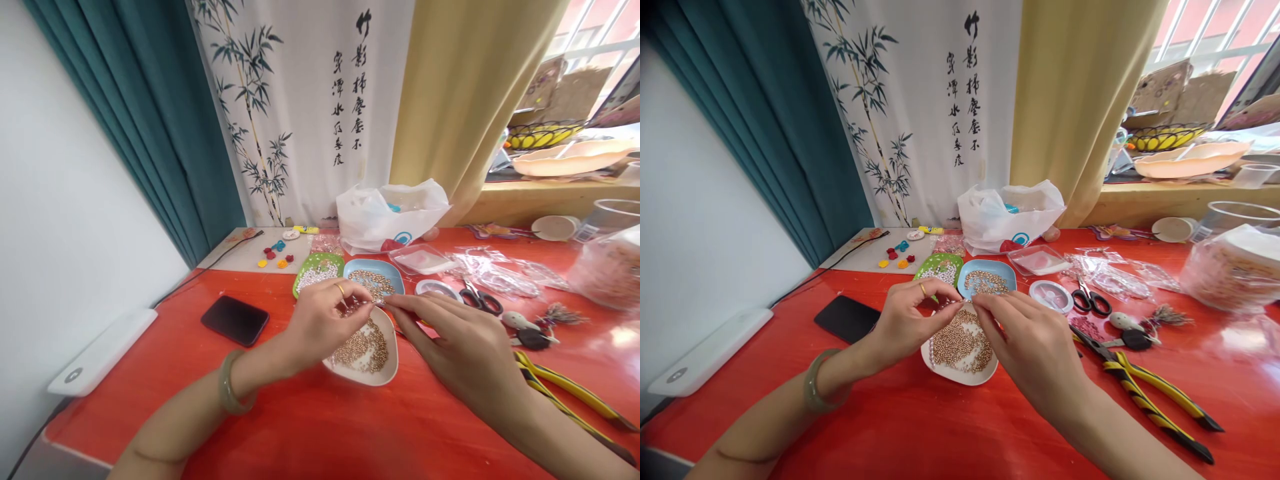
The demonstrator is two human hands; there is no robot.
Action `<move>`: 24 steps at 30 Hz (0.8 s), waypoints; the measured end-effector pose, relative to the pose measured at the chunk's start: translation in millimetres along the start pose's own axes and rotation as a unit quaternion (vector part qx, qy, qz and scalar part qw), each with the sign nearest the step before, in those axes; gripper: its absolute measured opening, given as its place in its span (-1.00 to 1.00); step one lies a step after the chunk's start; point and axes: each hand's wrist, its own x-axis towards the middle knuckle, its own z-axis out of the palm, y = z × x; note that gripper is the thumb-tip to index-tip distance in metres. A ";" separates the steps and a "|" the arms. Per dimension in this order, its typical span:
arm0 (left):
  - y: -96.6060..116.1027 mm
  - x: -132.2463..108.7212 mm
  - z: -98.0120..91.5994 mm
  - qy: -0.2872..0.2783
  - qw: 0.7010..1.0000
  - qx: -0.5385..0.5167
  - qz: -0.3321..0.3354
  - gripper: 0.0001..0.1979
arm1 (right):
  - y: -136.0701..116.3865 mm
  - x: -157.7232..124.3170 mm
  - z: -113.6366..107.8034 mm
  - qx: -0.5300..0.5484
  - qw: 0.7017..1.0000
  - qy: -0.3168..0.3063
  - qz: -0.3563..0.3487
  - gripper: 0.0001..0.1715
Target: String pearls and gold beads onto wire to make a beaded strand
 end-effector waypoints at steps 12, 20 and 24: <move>0.0 -0.3 1.5 0.002 1.000 0.022 -0.002 -0.97 | 0.5 -0.7 0.2 -0.005 1.000 -0.002 -0.009 -0.84; -4.0 -1.3 2.6 0.010 1.000 0.016 0.018 -0.96 | 1.0 0.2 1.2 -0.005 1.000 0.000 -0.017 -0.83; -3.4 -0.6 2.4 0.017 0.999 0.025 0.046 -0.95 | 1.7 0.0 1.0 -0.011 0.999 -0.001 -0.030 -0.81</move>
